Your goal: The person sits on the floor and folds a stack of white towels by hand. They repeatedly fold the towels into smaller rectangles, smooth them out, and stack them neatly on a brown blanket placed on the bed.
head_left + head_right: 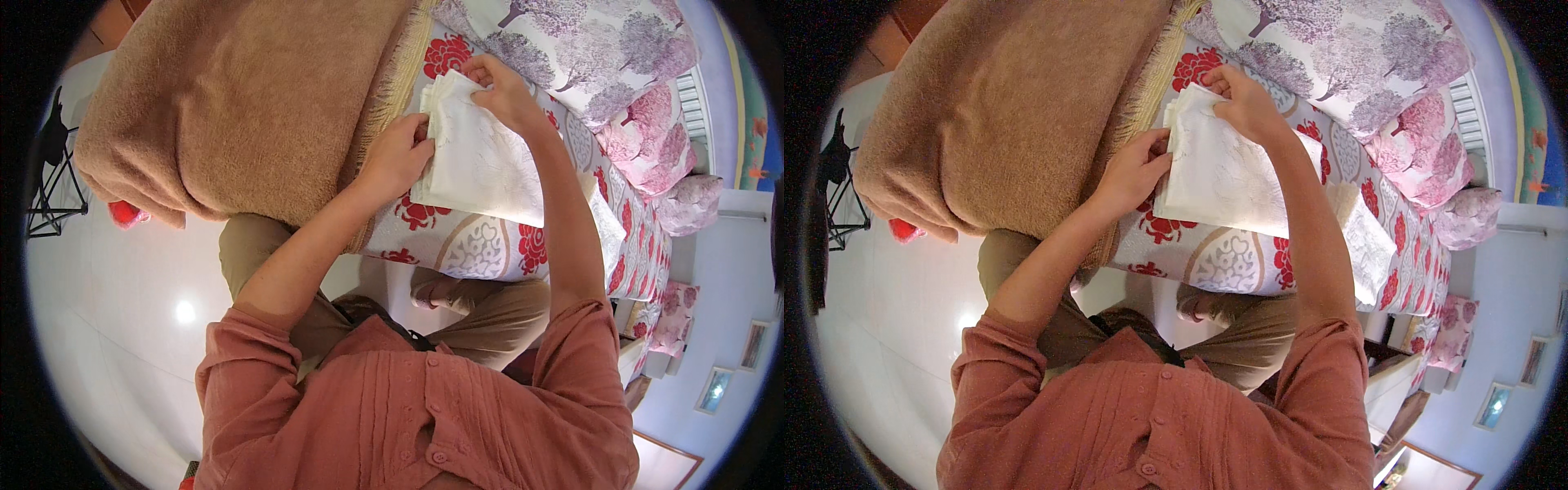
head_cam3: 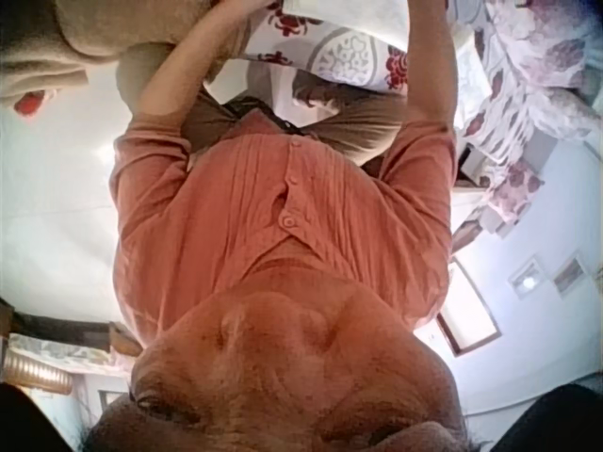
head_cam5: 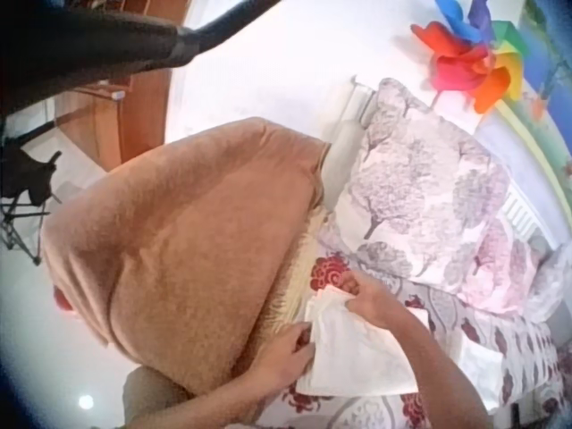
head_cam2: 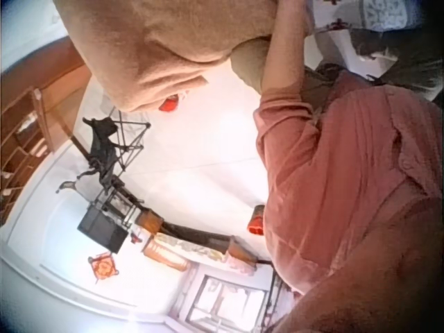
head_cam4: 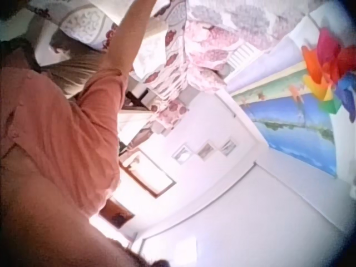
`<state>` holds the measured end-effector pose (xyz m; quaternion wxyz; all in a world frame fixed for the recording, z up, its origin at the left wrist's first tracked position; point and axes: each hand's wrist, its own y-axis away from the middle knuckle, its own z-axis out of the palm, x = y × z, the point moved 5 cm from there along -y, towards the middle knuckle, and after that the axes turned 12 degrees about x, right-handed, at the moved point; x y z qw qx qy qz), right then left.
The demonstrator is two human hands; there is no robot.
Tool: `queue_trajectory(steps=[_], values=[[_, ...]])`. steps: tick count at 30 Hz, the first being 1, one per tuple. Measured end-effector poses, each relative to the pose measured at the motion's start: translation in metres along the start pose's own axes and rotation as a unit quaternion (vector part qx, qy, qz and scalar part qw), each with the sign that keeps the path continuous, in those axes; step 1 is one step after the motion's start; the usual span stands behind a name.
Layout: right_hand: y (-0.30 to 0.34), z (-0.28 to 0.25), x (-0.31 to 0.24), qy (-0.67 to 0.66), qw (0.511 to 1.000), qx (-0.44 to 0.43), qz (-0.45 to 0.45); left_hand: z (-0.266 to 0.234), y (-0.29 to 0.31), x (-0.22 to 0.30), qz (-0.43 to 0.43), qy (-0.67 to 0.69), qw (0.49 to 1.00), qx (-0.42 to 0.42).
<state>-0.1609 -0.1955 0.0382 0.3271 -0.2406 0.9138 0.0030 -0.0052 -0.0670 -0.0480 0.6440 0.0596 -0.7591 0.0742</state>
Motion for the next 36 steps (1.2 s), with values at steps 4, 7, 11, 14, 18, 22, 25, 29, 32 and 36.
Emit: queue_trajectory(steps=[4,7,11,14,18,22,25,29,32,36], values=[[-0.008,0.02,0.016,-0.015,0.997,-0.069,0.023,0.0,-0.001,-0.003,0.006,0.008,1.0,0.003],[-0.005,0.013,0.008,-0.031,0.996,-0.077,0.038,-0.003,0.002,0.005,0.027,-0.021,0.999,0.009],[-0.006,0.007,0.007,-0.031,0.991,-0.112,0.064,0.003,0.005,0.002,-0.019,-0.003,0.999,-0.05],[-0.009,0.014,0.009,0.044,0.995,-0.091,0.011,-0.002,0.003,0.004,-0.024,-0.028,0.998,-0.053],[-0.011,0.02,0.008,0.212,0.966,-0.051,-0.141,-0.007,0.003,0.008,-0.013,-0.069,0.996,-0.054],[-0.01,0.012,0.014,0.111,0.991,-0.059,-0.044,-0.013,-0.001,0.012,-0.012,-0.051,0.998,-0.023],[0.002,0.002,0.009,0.024,0.998,-0.058,0.011,-0.013,-0.011,0.009,0.025,0.089,0.995,0.048],[0.018,-0.023,0.004,-0.148,0.987,-0.028,0.063,0.011,-0.006,0.012,-0.055,0.323,0.945,-0.002],[0.03,-0.043,-0.003,-0.102,0.993,0.065,0.009,0.014,0.015,0.035,-0.204,0.297,0.918,-0.167],[0.065,-0.03,-0.032,-0.086,0.987,0.13,-0.023,0.026,0.012,0.0,-0.16,0.261,0.934,-0.186]])
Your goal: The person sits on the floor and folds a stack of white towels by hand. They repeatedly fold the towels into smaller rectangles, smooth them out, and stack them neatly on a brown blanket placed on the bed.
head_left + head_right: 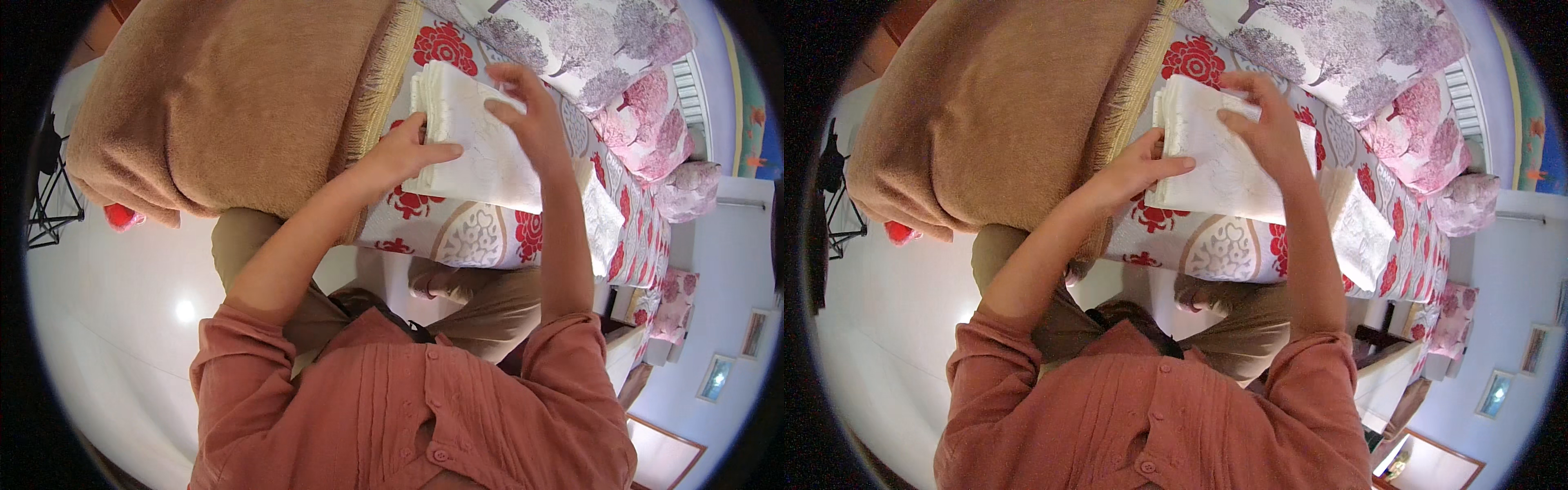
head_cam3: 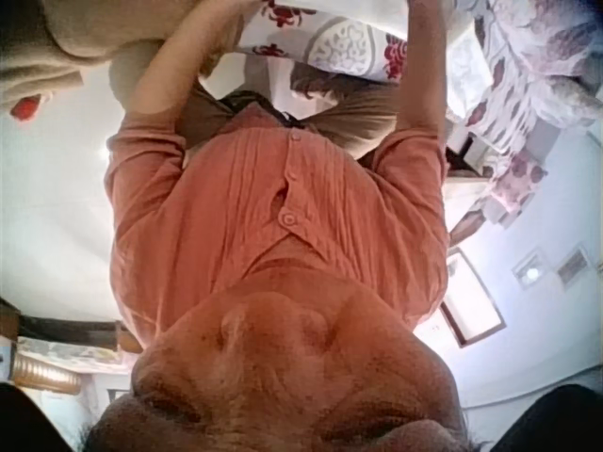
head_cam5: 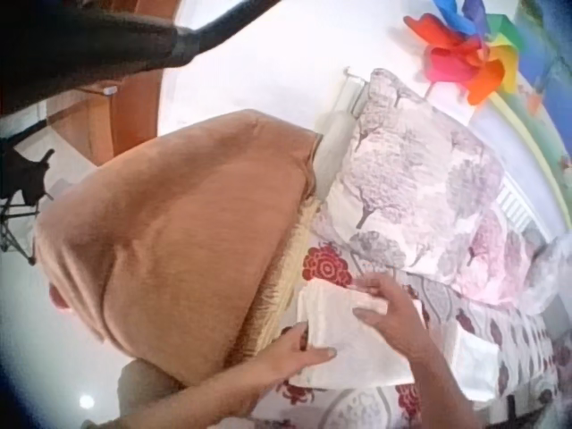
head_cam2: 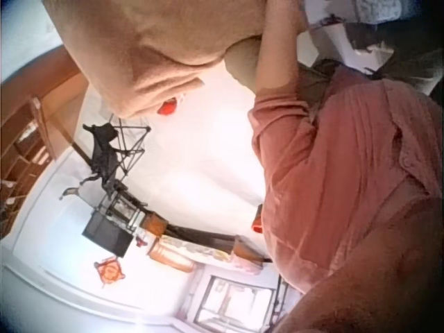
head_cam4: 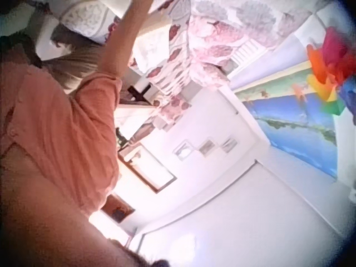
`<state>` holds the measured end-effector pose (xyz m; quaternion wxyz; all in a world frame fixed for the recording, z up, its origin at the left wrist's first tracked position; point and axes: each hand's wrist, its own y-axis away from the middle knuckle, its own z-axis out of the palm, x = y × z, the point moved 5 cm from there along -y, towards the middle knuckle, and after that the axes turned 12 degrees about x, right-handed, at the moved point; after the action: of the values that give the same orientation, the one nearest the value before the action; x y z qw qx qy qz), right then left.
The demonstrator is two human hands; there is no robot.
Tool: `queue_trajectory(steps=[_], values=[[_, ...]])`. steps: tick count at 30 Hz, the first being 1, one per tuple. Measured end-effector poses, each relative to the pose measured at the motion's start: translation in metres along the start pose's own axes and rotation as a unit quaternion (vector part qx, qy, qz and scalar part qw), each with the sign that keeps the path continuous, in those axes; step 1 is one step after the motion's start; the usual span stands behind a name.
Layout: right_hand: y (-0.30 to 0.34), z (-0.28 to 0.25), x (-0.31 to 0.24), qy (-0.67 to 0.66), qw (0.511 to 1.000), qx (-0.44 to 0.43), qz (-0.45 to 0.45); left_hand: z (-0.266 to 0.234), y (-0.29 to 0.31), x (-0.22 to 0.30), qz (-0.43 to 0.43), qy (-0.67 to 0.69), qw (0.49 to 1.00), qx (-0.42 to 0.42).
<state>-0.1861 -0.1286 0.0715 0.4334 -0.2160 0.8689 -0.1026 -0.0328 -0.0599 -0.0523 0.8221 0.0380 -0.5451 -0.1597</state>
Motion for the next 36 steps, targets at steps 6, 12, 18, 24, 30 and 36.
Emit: queue_trajectory(steps=[6,12,18,24,30,36], values=[[0.144,0.025,-0.021,-0.358,0.847,-0.213,0.33,0.005,0.005,0.015,-0.042,0.028,0.998,0.038],[0.178,0.046,0.011,-0.546,0.705,0.043,0.451,0.009,0.018,0.031,0.005,0.139,0.99,0.012],[0.164,0.06,0.009,-0.584,0.629,0.181,0.48,-0.001,0.019,0.022,-0.004,0.05,0.997,0.061],[0.178,0.052,0.028,-0.573,0.651,0.195,0.458,0.007,0.021,0.006,0.033,0.048,0.998,0.035],[0.174,0.043,0.027,-0.584,0.628,0.238,0.456,-0.005,0.016,-0.016,0.034,0.032,0.997,0.055],[0.178,0.038,0.03,-0.602,0.613,0.254,0.444,-0.009,0.025,-0.014,0.006,-0.014,1.0,0.027]])
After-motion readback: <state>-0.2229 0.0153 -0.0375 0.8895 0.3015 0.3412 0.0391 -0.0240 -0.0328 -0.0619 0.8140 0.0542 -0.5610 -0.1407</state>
